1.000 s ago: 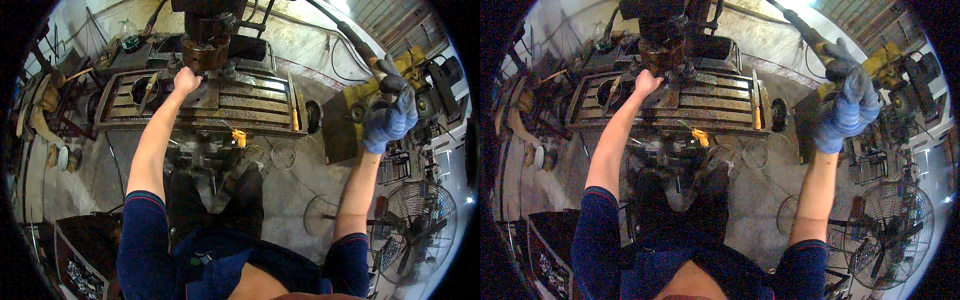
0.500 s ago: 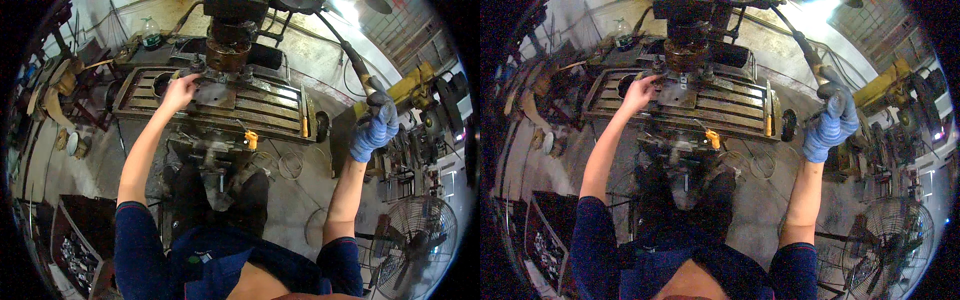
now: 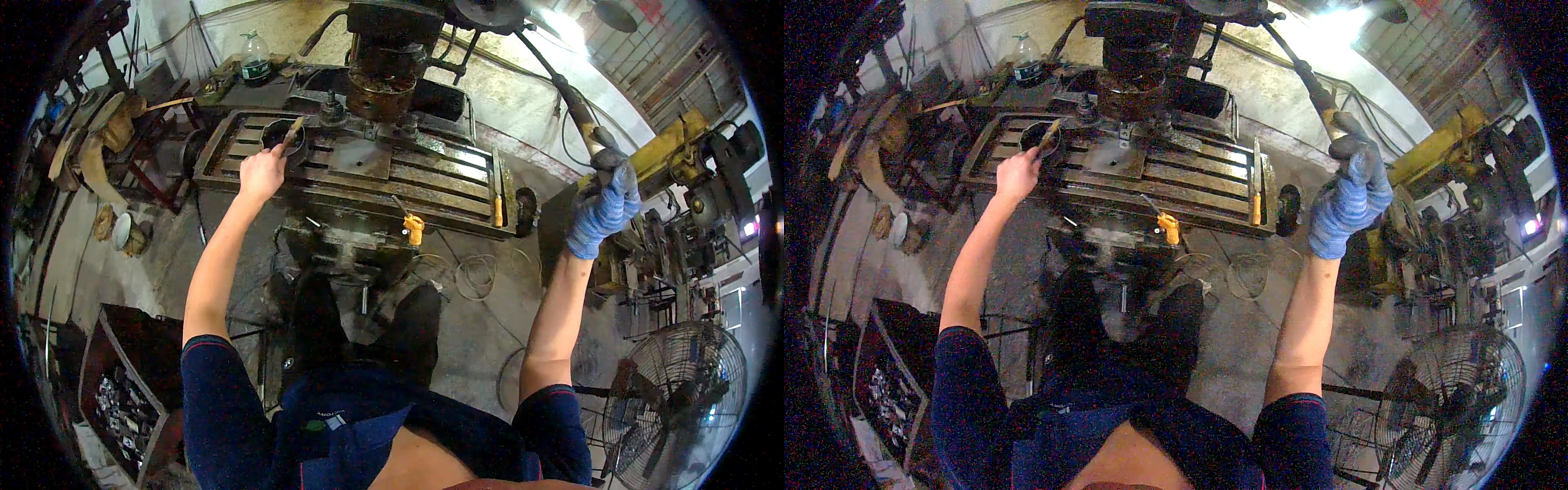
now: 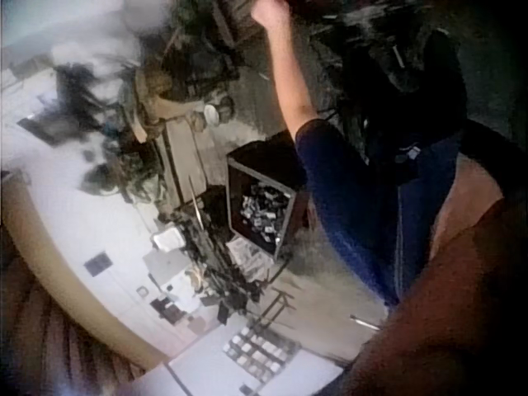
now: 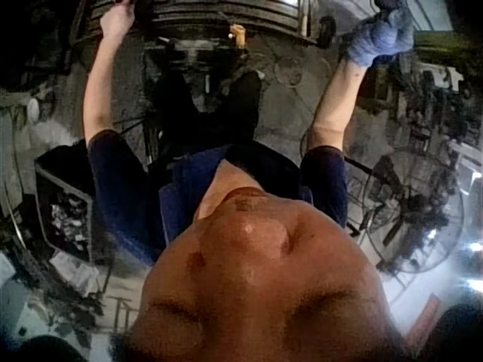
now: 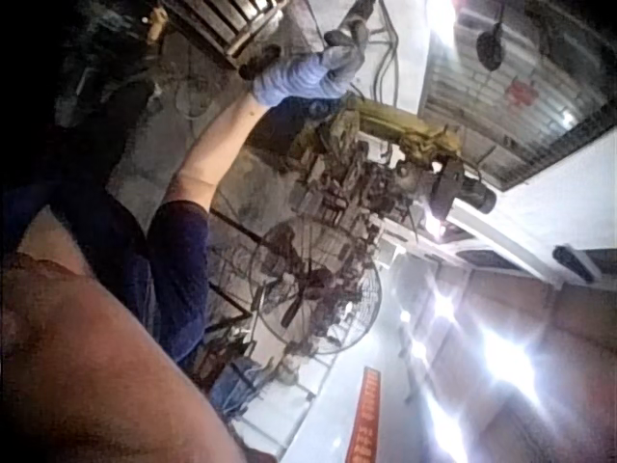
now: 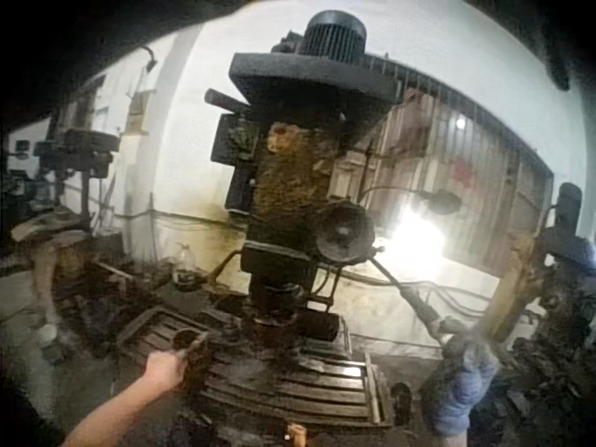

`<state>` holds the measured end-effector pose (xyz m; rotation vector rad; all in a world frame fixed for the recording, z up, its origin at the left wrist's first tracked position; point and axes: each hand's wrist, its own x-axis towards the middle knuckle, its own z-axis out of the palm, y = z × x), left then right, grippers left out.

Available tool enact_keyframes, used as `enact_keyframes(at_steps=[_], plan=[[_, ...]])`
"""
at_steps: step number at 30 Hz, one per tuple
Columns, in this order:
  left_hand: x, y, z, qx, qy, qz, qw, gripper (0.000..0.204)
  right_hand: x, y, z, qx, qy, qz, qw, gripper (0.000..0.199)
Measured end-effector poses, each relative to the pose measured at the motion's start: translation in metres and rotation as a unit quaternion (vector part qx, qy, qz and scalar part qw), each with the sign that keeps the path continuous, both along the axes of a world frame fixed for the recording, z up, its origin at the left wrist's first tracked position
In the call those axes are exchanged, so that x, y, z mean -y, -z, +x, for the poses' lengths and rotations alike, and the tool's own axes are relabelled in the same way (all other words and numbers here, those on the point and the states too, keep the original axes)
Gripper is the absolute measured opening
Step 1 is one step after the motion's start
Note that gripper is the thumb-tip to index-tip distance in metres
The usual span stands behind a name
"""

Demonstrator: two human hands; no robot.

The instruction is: The person places metal parts into a milling machine, cleans them with an air blow gun, and places them into a container.

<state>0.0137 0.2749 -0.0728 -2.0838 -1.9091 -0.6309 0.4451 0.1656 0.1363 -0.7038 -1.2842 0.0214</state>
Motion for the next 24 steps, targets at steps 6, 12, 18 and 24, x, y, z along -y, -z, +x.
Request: enact_keyframes(at_steps=[6,12,18,24], plan=[[0.000,0.011,0.017,0.538,0.048,-0.003,0.842,0.021,-0.007,-0.002,-0.003,-0.002,0.017,0.061,0.998,0.033],[-0.035,0.019,0.077,0.465,0.089,0.001,0.881,0.025,-0.005,0.000,0.003,0.000,0.040,0.025,0.999,0.033],[-0.061,0.020,0.116,0.392,0.048,0.014,0.919,0.025,-0.003,-0.002,-0.012,0.001,0.033,0.046,0.998,0.037],[-0.060,0.022,0.125,0.331,0.046,0.013,0.942,0.023,-0.002,0.000,-0.011,0.021,0.055,0.050,0.997,0.038]])
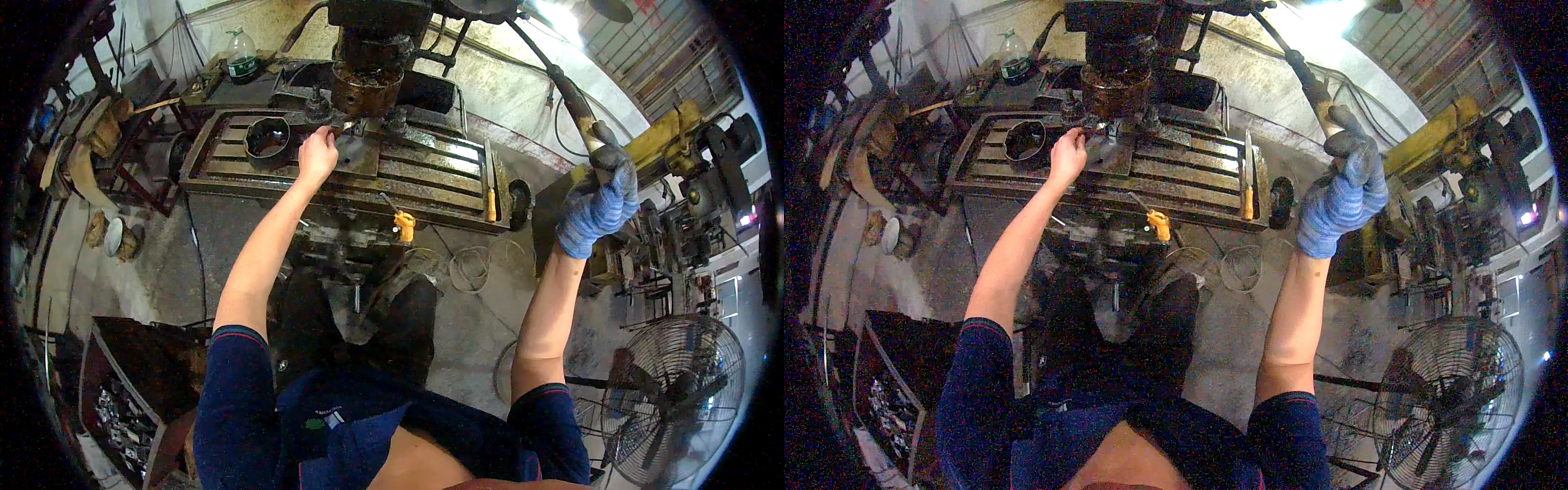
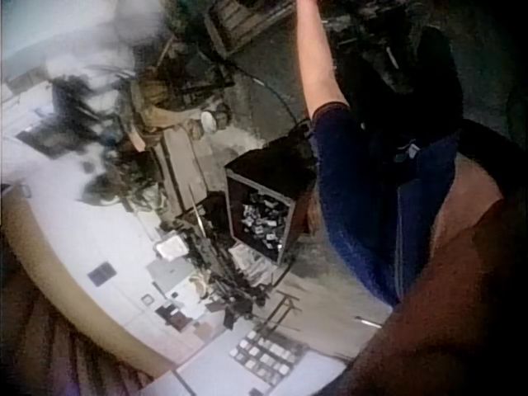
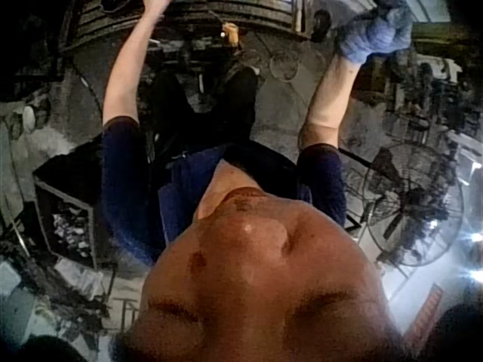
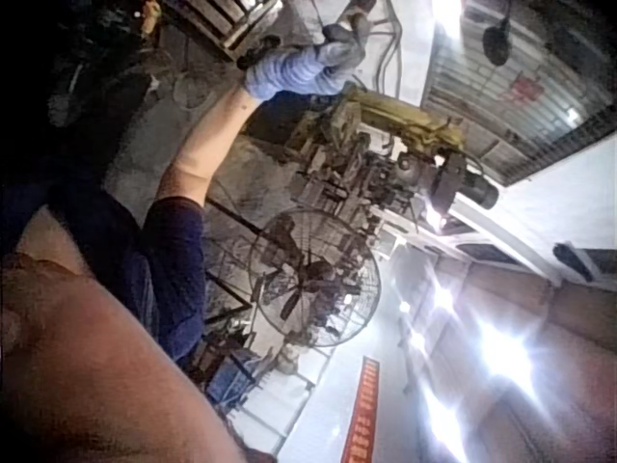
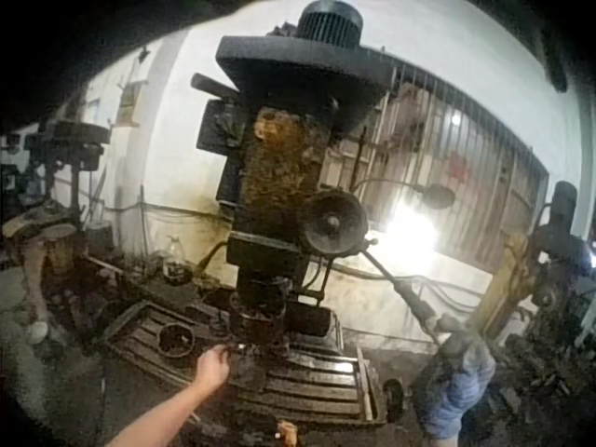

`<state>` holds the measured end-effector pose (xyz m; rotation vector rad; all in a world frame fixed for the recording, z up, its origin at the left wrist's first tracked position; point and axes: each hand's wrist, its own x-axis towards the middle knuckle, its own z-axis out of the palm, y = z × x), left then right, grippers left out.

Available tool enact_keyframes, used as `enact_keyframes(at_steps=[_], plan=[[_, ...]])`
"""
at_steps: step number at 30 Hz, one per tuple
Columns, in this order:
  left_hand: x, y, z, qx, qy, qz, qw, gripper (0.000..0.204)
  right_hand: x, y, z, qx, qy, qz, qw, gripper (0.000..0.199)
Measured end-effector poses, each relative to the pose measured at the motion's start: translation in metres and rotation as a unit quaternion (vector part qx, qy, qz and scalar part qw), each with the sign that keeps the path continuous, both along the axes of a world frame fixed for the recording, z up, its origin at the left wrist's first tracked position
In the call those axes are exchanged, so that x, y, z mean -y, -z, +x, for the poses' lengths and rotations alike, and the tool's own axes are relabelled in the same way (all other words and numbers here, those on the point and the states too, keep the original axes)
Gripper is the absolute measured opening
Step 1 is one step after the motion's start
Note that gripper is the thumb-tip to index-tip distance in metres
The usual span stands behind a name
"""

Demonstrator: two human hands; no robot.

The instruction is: The person places metal parts into a milling machine, cleans them with an air blow gun, and places them into a container.

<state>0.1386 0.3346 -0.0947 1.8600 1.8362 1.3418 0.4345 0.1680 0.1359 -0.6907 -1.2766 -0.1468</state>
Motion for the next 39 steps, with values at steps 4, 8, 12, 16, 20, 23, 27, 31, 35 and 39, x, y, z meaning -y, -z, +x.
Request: enact_keyframes(at_steps=[4,8,12,16,20,23,27,31,35,39], plan=[[0.004,-0.001,-0.001,0.006,0.017,0.011,1.000,0.022,-0.001,0.009,0.005,0.011,-0.047,0.002,0.999,0.041],[0.011,-0.003,-0.002,0.019,0.028,0.000,0.999,0.022,-0.002,0.014,0.001,-0.010,-0.058,-0.006,0.998,0.041],[0.019,-0.003,-0.006,0.031,0.050,-0.005,0.998,0.022,-0.004,0.022,0.007,0.003,-0.098,0.012,0.995,0.041],[0.027,-0.007,-0.028,0.060,0.119,-0.062,0.989,0.023,-0.003,0.030,0.012,-0.017,-0.101,-0.022,0.994,0.036],[0.048,-0.038,-0.054,0.102,0.133,-0.119,0.979,0.022,0.000,0.038,0.009,-0.041,-0.080,-0.044,0.995,0.033],[0.045,-0.031,-0.100,0.024,0.090,-0.019,0.995,0.022,-0.004,0.040,0.004,-0.015,-0.117,-0.012,0.993,0.032],[0.044,-0.045,-0.126,-0.032,-0.010,0.005,0.999,0.022,-0.005,0.050,0.014,-0.015,-0.117,-0.017,0.993,0.031],[0.030,-0.031,-0.148,-0.031,-0.049,-0.019,0.998,0.022,-0.008,0.057,0.016,0.019,-0.137,-0.008,0.990,0.031],[0.028,-0.021,-0.144,0.166,0.028,-0.087,0.982,0.023,-0.008,0.061,0.016,0.018,-0.109,-0.015,0.994,0.041],[0.031,-0.008,-0.142,0.291,0.052,-0.077,0.952,0.024,-0.002,0.054,0.011,-0.016,-0.108,-0.045,0.993,0.032]])
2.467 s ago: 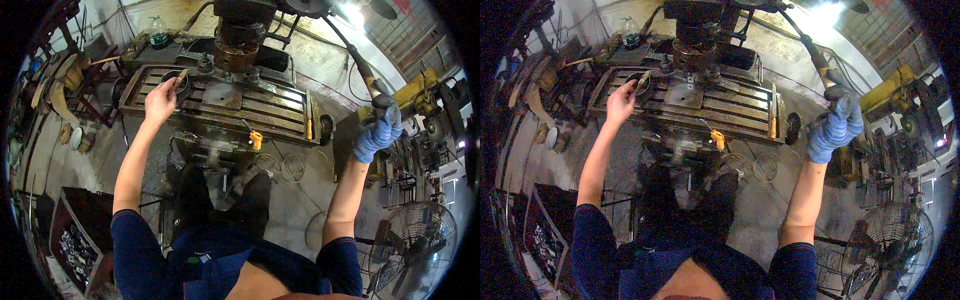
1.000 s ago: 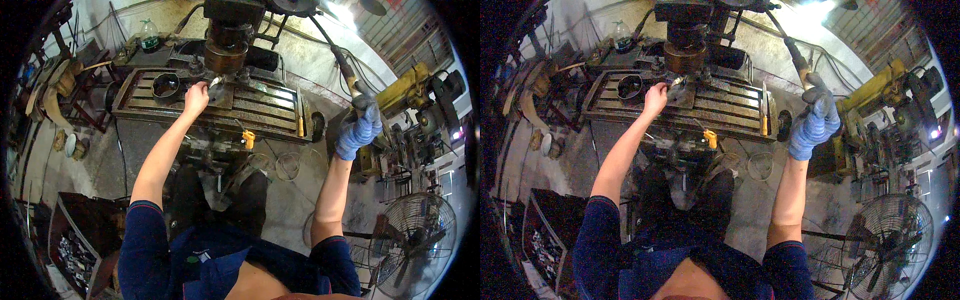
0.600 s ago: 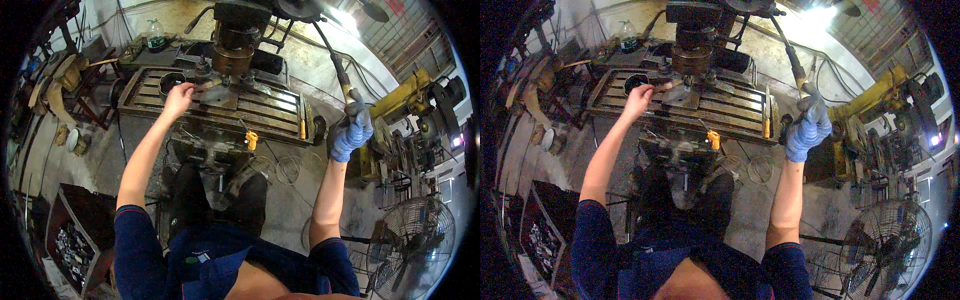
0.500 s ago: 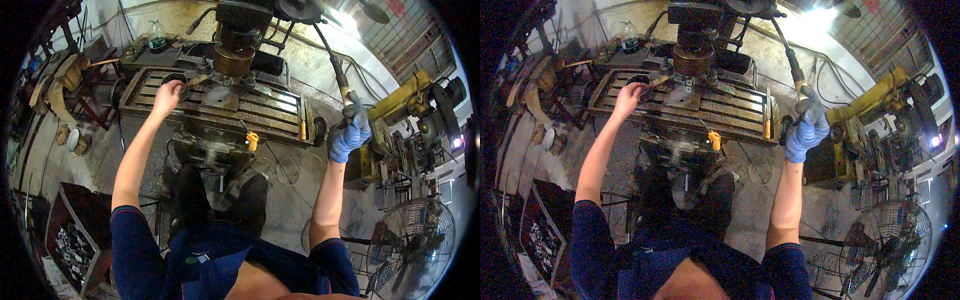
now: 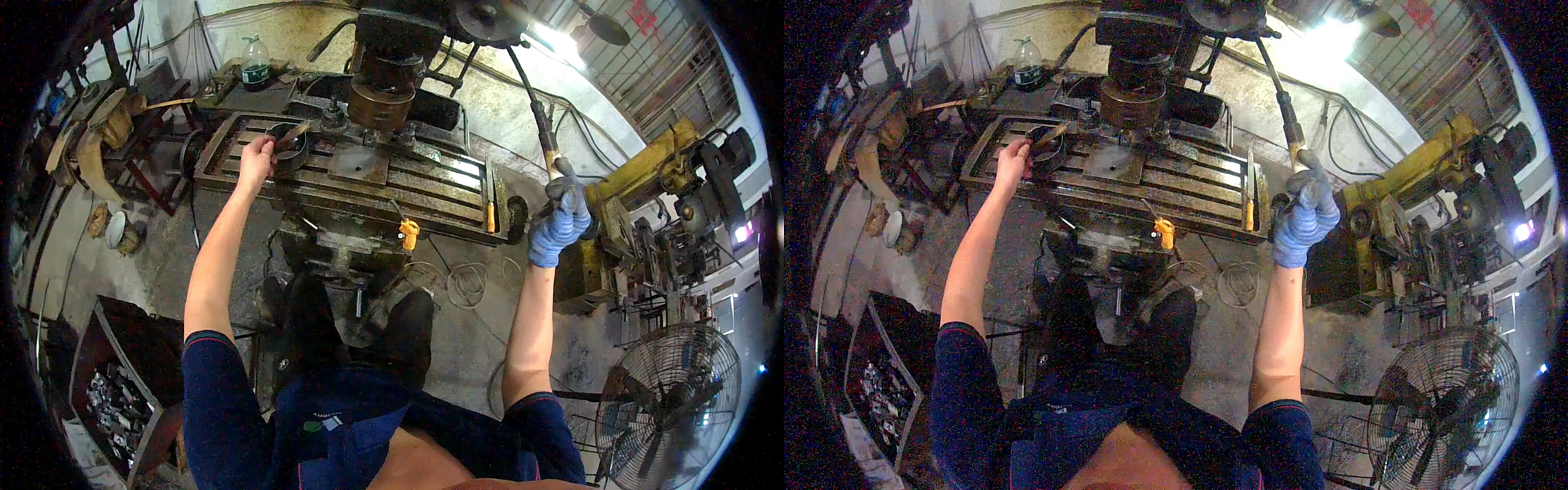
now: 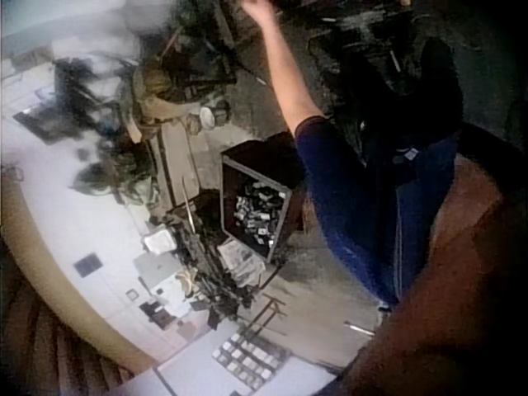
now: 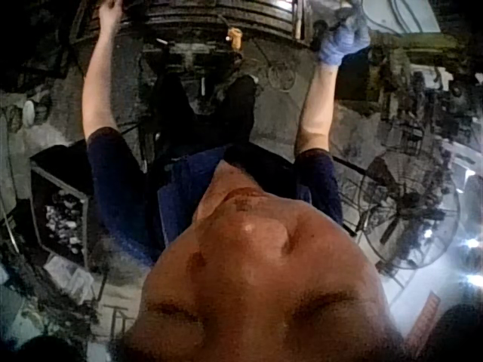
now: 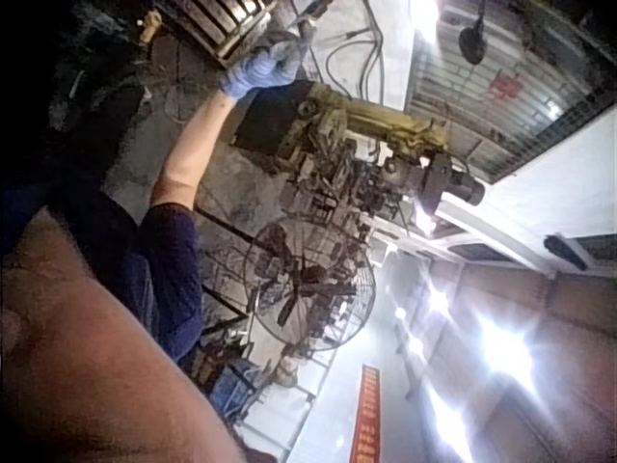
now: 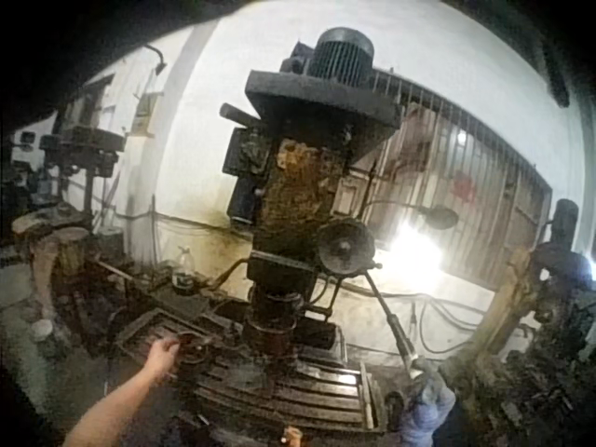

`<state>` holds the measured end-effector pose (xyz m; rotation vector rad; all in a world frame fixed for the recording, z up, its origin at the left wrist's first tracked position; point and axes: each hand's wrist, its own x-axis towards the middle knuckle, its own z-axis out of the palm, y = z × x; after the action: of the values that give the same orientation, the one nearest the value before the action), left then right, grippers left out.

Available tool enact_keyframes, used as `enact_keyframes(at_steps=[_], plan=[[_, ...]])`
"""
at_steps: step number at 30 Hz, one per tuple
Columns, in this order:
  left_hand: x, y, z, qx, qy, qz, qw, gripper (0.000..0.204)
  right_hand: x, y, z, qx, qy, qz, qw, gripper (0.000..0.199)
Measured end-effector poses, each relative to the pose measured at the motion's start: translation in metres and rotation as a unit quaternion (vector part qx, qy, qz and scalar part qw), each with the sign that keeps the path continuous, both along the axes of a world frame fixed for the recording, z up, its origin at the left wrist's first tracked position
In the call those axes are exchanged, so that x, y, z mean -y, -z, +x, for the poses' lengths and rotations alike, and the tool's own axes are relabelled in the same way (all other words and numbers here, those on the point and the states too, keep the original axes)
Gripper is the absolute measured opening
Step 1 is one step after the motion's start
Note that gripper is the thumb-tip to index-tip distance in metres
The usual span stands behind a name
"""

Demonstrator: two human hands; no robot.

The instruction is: The person places metal parts into a milling machine, cleans them with an air blow gun, and places them into a container.

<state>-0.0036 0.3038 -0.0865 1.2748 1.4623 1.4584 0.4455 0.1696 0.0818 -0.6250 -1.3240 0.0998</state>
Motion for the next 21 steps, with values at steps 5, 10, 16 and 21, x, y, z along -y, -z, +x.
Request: enact_keyframes(at_steps=[5,10,16,21], plan=[[0.007,0.013,-0.003,-0.034,-0.002,-0.039,0.999,0.030,-0.006,-0.011,0.007,0.033,-0.016,0.051,0.998,0.038],[0.017,0.008,0.001,-0.113,0.007,-0.067,0.991,0.038,-0.001,-0.027,0.002,0.047,0.014,0.043,0.998,0.040],[0.033,-0.019,-0.011,-0.268,-0.023,-0.056,0.961,0.046,-0.001,-0.039,0.009,0.071,0.011,0.050,0.996,0.037],[0.038,-0.035,-0.058,-0.337,-0.072,-0.016,0.939,0.051,0.008,-0.051,0.002,0.043,0.065,-0.013,0.997,0.031]])
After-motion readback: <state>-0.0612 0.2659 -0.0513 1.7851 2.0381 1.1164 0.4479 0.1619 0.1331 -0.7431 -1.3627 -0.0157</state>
